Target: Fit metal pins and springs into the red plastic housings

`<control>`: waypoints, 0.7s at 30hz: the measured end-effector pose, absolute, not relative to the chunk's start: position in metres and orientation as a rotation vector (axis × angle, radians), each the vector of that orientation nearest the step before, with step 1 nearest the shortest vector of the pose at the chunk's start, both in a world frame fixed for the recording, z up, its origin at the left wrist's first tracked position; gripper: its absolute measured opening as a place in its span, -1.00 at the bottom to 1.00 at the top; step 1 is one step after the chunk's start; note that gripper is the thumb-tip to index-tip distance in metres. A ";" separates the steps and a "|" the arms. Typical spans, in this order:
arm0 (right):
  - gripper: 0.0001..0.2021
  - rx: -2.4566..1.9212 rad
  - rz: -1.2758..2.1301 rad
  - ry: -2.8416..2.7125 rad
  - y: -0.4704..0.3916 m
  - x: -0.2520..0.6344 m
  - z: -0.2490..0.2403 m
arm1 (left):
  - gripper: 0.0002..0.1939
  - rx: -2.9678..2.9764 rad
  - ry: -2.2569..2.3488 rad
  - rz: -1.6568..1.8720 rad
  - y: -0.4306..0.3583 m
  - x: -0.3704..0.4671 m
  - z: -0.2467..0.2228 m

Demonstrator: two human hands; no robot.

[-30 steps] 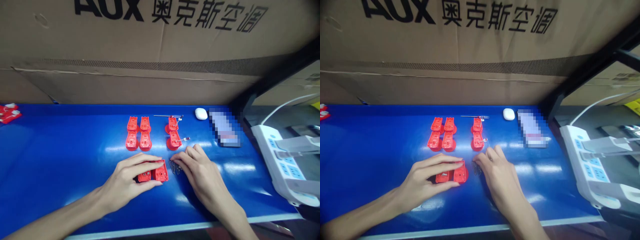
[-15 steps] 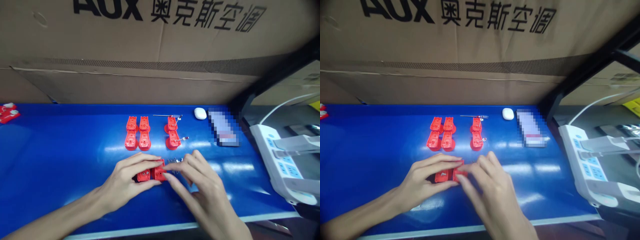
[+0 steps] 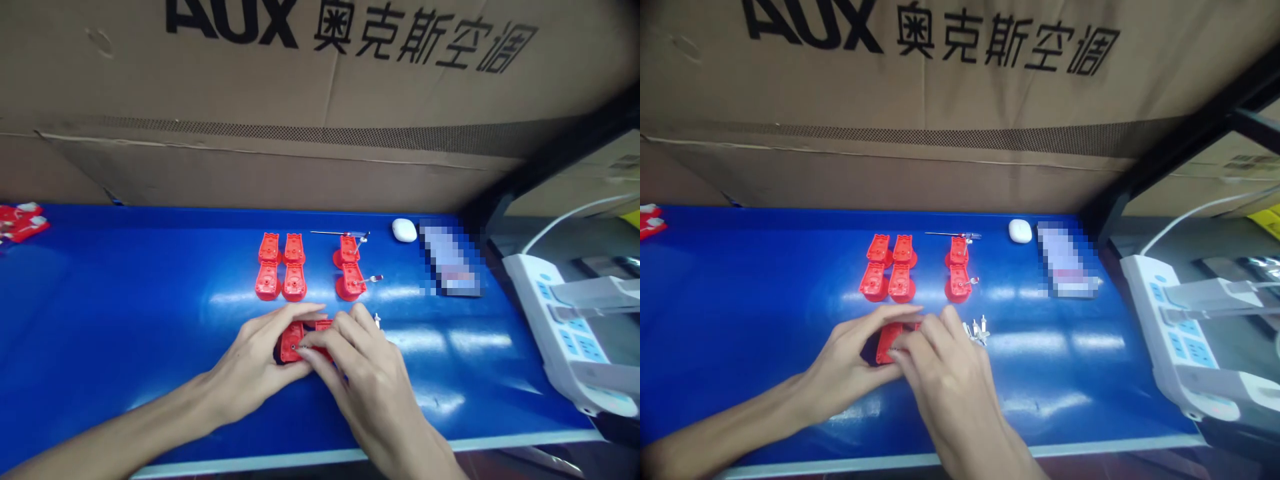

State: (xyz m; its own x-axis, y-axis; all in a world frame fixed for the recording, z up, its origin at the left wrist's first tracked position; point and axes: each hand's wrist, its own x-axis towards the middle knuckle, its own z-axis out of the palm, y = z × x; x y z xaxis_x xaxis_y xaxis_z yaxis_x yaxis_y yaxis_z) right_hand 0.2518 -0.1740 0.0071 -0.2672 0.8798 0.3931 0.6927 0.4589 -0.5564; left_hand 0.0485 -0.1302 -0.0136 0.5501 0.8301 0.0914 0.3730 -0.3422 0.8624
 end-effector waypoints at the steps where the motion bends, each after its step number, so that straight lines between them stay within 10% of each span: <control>1: -0.88 -1.305 0.371 -2.050 -0.174 0.252 0.006 | -0.33 1.927 0.976 0.682 -0.130 0.049 -0.014; 21: -0.87 -1.609 0.425 -1.366 -0.208 0.309 -0.002 | -0.29 1.921 0.998 0.658 -0.130 0.050 -0.012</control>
State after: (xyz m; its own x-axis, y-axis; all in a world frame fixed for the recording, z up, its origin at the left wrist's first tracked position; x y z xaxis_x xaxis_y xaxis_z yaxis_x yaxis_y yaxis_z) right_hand 0.3087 -0.2076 -0.0024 0.3157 0.8997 0.3014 0.5702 0.0741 -0.8182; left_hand 0.0499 -0.1300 -0.0125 0.5425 0.8375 0.0651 0.3897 -0.3195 0.8637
